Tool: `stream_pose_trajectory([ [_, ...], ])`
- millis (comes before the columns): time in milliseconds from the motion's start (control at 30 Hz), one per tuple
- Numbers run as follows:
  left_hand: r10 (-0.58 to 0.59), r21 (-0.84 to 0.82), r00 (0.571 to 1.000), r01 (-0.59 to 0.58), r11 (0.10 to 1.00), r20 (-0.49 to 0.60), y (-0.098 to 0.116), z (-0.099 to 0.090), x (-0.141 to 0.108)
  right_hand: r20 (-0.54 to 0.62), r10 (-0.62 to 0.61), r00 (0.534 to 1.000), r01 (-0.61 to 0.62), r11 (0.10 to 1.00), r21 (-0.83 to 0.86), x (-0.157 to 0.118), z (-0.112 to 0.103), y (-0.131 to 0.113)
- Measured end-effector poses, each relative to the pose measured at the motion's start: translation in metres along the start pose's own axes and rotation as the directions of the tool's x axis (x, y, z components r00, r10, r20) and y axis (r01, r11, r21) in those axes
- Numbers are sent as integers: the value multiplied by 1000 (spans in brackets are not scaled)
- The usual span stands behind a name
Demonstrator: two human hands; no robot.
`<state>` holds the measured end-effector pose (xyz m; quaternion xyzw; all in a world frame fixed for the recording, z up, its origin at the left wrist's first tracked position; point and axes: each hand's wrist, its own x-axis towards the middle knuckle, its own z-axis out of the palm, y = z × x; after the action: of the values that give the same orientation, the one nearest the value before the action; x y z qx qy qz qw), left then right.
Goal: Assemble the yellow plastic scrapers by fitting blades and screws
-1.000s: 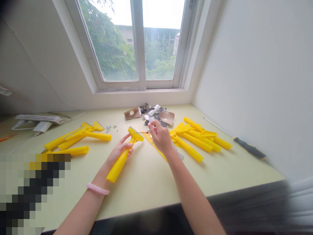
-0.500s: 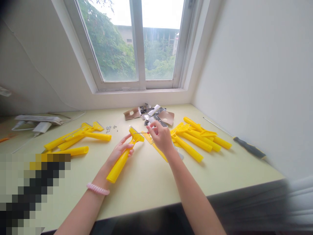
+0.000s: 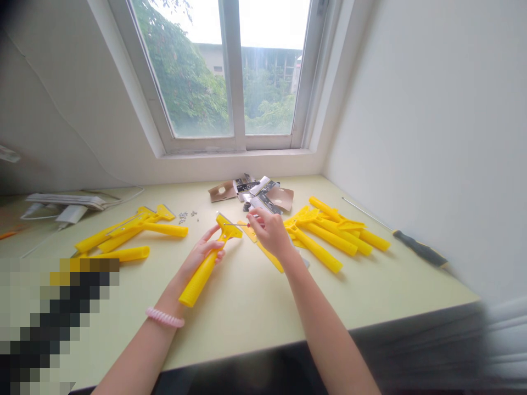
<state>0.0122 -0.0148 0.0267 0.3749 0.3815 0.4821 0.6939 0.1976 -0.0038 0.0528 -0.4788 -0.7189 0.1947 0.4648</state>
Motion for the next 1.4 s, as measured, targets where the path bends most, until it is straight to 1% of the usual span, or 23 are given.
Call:
stream_pose_trajectory([
  [133,-2,-12,1000,2,1000,-21,0,-1,-1,30,-83,996,84,994,-67,1,-5,-2],
  [233,-3,-7,1000,3,1000,-19,0,0,-2,60,-138,989,142,988,-64,1,-6,-4],
  [300,-3,1,1000,3,1000,-18,1,1,-2,59,-124,991,127,991,-52,0,-4,-4],
  [433,-2,23,1000,2,1000,-19,2,3,-4,8,-25,1000,25,999,-35,0,0,0],
  [500,1,26,1000,-1,1000,-25,2,4,-5,7,-10,1000,10,999,-50,0,-1,0],
  [633,5,14,999,-4,1000,-47,3,4,-5,40,-70,997,74,993,-93,0,-4,-3],
  [733,2,4,999,-2,1000,-42,3,2,-4,17,-111,994,111,993,-28,1,-4,-6],
  [833,4,2,1000,-4,1000,-27,1,2,-2,-30,-55,998,56,997,44,0,-2,-6],
  [967,12,15,1000,-12,1000,-12,0,3,-2,-63,52,997,-48,997,64,0,-1,-4],
  [1067,13,21,1000,-13,1000,-15,-1,3,-2,-34,95,995,-92,992,84,0,-3,-2],
  [1167,16,22,1000,-15,1000,-20,-1,3,-2,5,111,994,-111,991,68,1,-4,0],
  [1267,12,19,1000,-12,1000,-20,0,3,-2,-2,81,997,-81,996,40,1,-4,-1],
  [1400,15,17,999,-15,1000,-30,0,3,-2,56,-39,998,36,998,48,1,-4,-6],
])
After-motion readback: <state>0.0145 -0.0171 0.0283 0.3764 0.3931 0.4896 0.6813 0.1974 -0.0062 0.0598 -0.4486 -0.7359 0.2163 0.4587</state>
